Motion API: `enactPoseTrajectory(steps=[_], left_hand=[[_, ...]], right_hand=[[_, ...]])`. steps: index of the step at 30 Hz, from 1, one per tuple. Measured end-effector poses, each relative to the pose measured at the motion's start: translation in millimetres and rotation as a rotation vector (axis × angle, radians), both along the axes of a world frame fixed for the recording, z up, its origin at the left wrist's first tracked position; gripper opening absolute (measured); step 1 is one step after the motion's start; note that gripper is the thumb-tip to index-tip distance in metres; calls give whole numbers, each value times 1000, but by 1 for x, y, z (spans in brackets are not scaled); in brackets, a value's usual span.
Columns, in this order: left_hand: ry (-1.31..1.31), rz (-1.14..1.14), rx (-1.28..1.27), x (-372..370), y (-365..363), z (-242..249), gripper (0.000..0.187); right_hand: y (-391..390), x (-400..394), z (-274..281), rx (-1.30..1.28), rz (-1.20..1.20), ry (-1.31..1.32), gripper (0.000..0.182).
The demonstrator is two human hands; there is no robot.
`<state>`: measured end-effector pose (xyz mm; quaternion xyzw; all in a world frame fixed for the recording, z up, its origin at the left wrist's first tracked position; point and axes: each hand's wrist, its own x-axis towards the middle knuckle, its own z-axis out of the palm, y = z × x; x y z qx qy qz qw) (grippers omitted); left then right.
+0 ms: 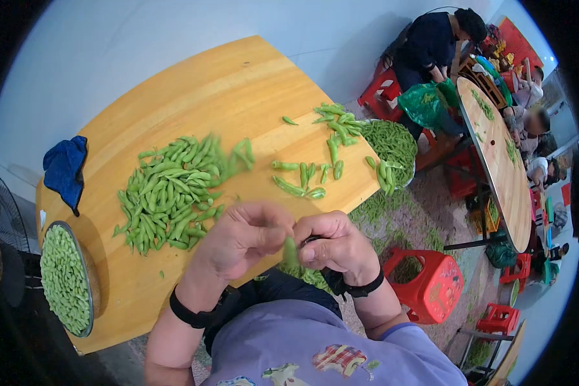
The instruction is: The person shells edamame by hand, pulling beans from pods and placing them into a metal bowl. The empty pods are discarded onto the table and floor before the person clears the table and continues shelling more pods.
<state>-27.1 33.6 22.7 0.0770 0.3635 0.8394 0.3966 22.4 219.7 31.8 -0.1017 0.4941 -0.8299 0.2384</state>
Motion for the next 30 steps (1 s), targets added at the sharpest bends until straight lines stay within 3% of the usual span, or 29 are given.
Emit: enactPoseTrajectory(steps=[2, 6, 12, 14, 15, 17, 22, 24, 25, 26, 27, 28, 30], left_hand=[[-13, -61, 100, 2, 0, -4, 7], [11, -72, 145, 7, 1, -5, 6], [227, 57, 100, 14, 3, 10, 7], [170, 171, -271, 16, 0, 16, 14], [166, 177, -270, 17, 2, 14, 14], [515, 214, -560, 22, 7, 8, 13], [526, 174, -583, 24, 6, 13, 9], [567, 156, -603, 23, 4, 11, 8], [368, 100, -480, 21, 3, 11, 7], [170, 43, -354, 20, 3, 11, 7], [173, 43, -352, 20, 4, 7, 7], [78, 66, -283, 21, 5, 2, 7], [-19, 93, -213, 25, 9, 1, 7]], right_hand=[[-2, 2, -2, -176, 37, -89, 14], [-1, 5, -2, -146, 49, -116, 15], [-4, 3, 4, -342, 165, -293, 13], [-9, 6, 10, 544, -282, 470, 12], [-12, 8, 14, 544, -275, 470, 12], [-19, 16, 24, 964, -441, 726, 11], [-17, 18, 26, 903, -405, 638, 9], [-16, 18, 23, 805, -367, 487, 8], [-16, 18, 21, 805, -367, 487, 8], [-16, 18, 20, 636, -368, 287, 8], [-16, 17, 19, 465, -365, 93, 8], [-17, 15, 13, 468, -364, 99, 8], [-21, 16, 0, 638, -503, 391, 9]])
